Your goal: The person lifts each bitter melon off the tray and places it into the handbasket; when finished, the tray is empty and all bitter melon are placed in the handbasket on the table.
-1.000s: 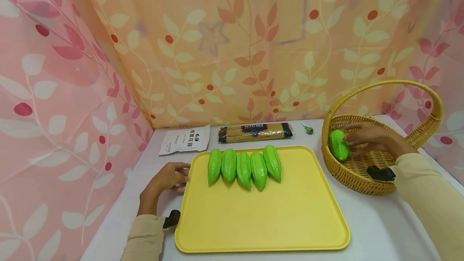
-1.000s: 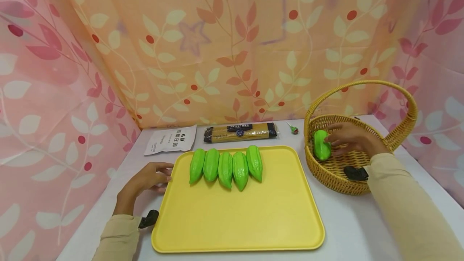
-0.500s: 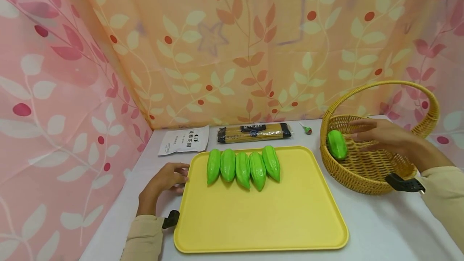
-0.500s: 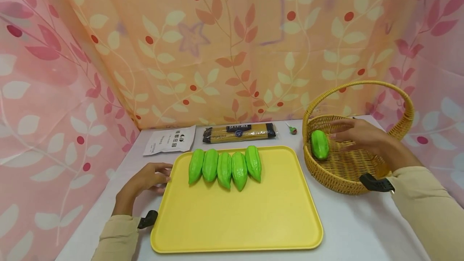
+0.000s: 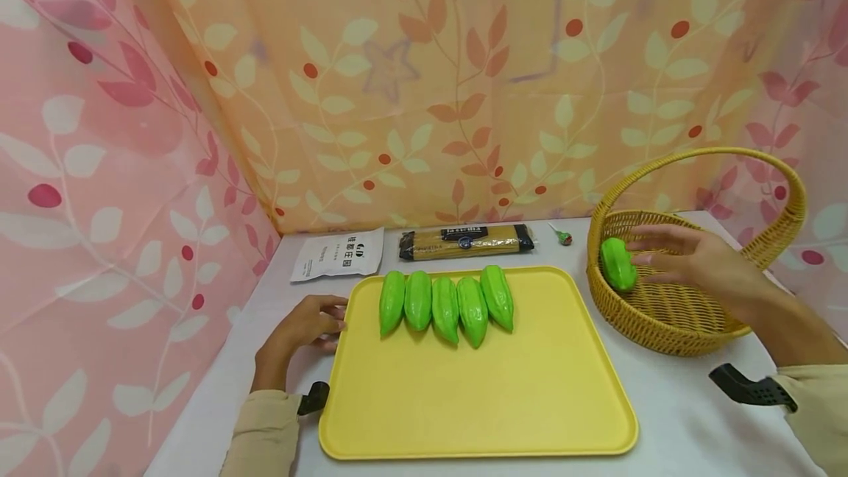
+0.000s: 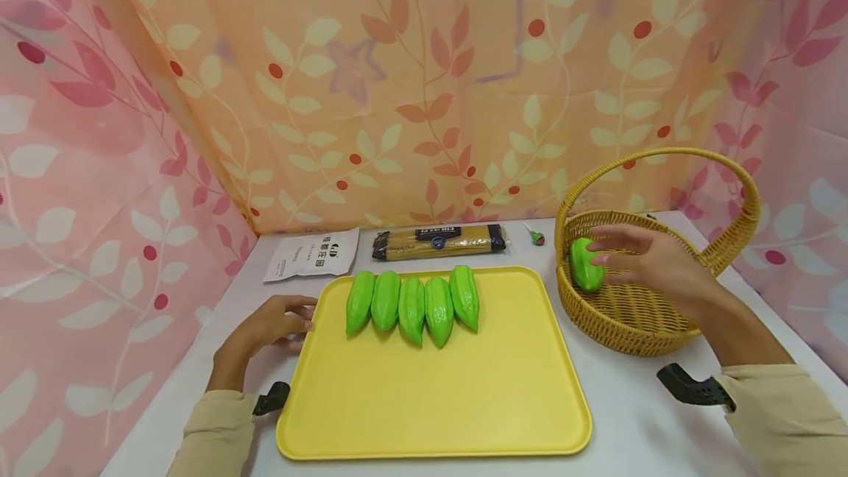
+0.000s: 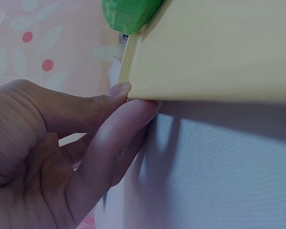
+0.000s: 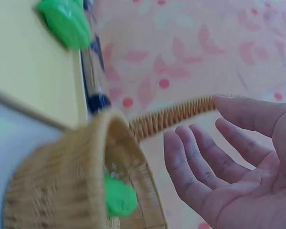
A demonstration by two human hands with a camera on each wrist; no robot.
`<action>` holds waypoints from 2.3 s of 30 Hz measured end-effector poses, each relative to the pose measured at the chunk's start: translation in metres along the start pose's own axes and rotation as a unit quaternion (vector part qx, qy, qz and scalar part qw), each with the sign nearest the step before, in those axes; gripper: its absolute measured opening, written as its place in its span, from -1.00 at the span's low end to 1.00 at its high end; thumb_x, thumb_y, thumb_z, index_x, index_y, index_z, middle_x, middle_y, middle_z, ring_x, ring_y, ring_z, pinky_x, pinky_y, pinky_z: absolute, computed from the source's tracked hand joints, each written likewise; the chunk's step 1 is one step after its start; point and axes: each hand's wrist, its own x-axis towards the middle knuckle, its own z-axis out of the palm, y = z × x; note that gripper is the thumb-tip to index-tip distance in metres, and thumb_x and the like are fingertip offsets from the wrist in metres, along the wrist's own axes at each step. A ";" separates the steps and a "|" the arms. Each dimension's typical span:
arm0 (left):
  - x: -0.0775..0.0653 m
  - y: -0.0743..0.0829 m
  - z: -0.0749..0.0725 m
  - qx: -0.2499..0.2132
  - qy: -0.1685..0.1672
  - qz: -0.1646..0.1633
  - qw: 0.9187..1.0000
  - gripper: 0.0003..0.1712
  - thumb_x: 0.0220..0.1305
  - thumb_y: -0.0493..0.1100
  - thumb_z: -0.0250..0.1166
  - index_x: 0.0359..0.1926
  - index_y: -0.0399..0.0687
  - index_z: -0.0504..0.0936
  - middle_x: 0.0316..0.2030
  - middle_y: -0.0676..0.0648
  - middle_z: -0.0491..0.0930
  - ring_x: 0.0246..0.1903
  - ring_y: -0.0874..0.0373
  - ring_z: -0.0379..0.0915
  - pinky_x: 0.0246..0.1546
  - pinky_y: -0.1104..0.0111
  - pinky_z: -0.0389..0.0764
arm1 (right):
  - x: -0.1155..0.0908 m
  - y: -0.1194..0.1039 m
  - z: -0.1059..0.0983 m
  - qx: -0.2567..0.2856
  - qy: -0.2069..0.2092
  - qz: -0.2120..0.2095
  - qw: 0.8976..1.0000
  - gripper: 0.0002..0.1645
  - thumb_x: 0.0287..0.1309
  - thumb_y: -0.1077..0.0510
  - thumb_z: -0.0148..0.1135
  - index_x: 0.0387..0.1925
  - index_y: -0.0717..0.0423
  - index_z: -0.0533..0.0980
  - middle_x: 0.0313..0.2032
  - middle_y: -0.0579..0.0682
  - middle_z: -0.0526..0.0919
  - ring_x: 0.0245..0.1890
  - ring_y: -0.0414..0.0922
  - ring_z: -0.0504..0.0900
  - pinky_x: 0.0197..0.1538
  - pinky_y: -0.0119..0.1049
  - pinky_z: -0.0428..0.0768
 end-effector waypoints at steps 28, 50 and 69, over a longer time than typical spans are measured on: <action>0.003 -0.002 0.001 0.005 0.005 -0.010 1.000 -0.41 0.32 -0.34 0.40 0.37 -0.29 0.58 -0.04 -0.21 0.68 -0.22 0.08 0.58 -0.32 0.29 0.72 | 0.038 -0.011 0.120 0.059 -0.090 -0.001 0.994 -0.28 0.41 0.10 0.37 0.48 0.23 0.36 0.27 0.41 0.52 0.17 0.15 0.68 0.05 -0.07 0.76; 0.004 -0.001 0.004 -0.009 0.006 -0.021 1.000 -0.41 0.32 -0.36 0.39 0.37 -0.28 0.58 -0.07 -0.19 0.66 -0.27 0.09 0.58 -0.34 0.31 0.72 | 0.077 -0.001 0.160 0.057 -0.140 0.030 0.988 -0.17 0.43 0.09 0.36 0.57 0.23 0.26 0.38 0.48 0.38 0.13 0.11 0.70 0.05 0.05 0.76; 0.004 -0.003 0.002 -0.006 0.008 -0.016 1.000 -0.42 0.32 -0.36 0.40 0.36 -0.27 0.59 -0.06 -0.19 0.66 -0.20 0.06 0.58 -0.30 0.29 0.74 | 0.091 -0.003 0.176 0.008 -0.112 0.061 0.992 -0.29 0.42 0.02 0.38 0.48 0.12 0.39 0.33 0.41 0.41 0.09 0.11 0.68 0.01 -0.01 0.76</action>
